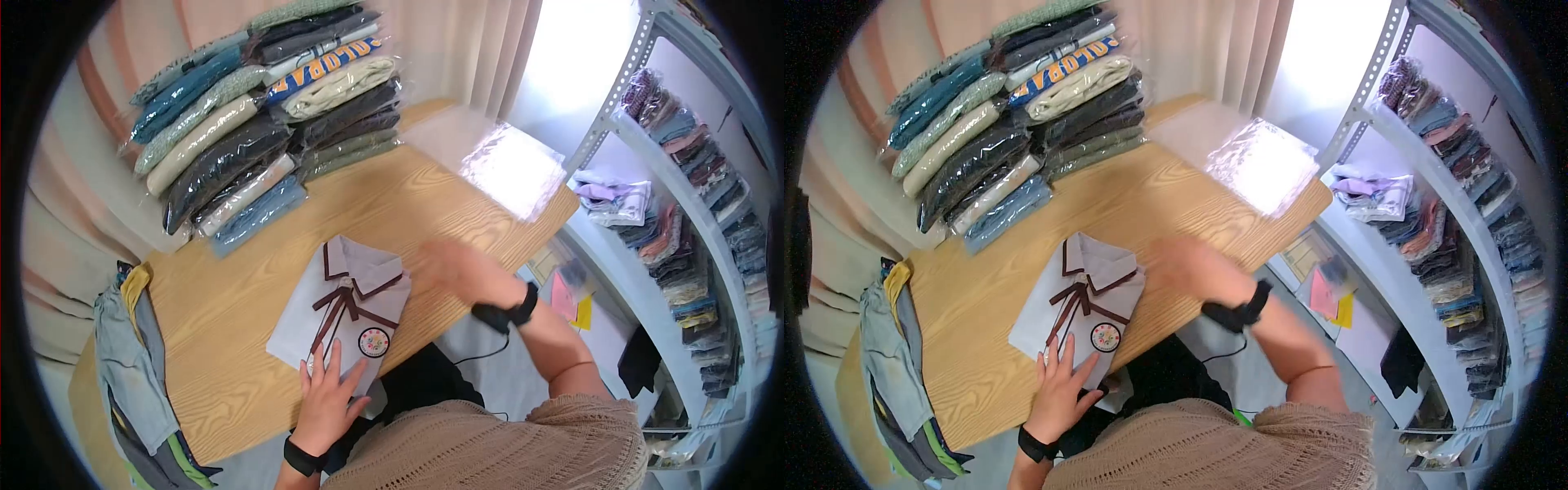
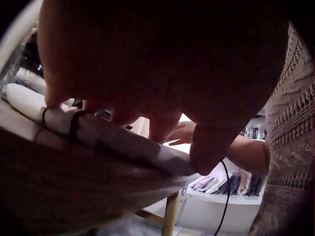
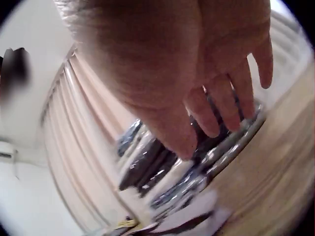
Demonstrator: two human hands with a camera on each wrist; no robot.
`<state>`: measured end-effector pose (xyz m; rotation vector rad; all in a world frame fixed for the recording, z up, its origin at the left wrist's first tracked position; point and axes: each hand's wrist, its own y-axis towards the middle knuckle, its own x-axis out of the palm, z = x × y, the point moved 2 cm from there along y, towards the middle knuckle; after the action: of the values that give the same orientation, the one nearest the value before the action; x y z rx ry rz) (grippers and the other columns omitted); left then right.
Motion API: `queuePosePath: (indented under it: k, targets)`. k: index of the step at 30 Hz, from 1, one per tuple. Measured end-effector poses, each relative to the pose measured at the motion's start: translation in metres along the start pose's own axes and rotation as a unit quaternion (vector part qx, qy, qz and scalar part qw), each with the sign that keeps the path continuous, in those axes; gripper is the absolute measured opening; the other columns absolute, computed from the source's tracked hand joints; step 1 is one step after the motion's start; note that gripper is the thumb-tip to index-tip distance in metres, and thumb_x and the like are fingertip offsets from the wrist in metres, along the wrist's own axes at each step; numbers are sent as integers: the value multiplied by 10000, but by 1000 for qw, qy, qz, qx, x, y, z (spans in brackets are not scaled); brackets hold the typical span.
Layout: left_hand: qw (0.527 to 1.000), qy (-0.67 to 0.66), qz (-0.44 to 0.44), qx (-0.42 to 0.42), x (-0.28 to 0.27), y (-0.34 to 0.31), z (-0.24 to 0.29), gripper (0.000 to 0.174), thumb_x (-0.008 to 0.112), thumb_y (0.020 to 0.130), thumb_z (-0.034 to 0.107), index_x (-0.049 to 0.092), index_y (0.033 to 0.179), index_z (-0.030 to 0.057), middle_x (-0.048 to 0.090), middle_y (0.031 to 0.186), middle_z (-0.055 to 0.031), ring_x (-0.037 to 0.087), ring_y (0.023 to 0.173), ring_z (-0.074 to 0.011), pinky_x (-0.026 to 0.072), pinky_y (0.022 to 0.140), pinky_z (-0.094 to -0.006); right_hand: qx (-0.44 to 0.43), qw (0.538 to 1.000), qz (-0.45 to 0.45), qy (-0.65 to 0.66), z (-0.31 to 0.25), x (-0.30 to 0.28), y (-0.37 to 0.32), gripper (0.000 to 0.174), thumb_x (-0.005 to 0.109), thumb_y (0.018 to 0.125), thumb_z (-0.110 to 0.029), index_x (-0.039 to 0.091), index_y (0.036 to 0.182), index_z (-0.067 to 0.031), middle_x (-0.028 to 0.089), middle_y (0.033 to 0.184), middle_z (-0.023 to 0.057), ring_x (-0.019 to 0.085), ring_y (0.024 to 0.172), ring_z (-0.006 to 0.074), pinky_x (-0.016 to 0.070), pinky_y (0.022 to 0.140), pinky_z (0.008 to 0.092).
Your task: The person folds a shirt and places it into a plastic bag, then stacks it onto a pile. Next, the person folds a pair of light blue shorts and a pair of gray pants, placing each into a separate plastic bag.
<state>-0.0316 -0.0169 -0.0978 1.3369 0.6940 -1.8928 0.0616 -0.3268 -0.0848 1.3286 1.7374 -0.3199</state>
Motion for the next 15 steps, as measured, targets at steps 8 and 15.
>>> queuePosePath:
  k: [8, 15]
  targets:
    - [1000, 7, 10, -7, 0, 33, -12, 592, 669, 771, 326, 477, 1308, 165, 201, 1467, -216, 144, 1350, -440, 158, 1052, -586, 280, 927, 95, -230, 168, -97, 10, 410, 584, 790, -223, 568, 1150, -30, 617, 1065, 204, 585, 997, 349, 474, 850, 410]
    - [1000, -18, 14, -15, -2, 43, -15, 548, 640, 790, 304, 488, 1299, 167, 220, 1464, -201, 156, 1351, -415, 151, 1049, -594, 385, 866, 99, -304, 202, -103, 0, 182, 562, 775, -153, 664, 850, -23, 653, 880, 191, 631, 857, 333, 500, 756, 415]
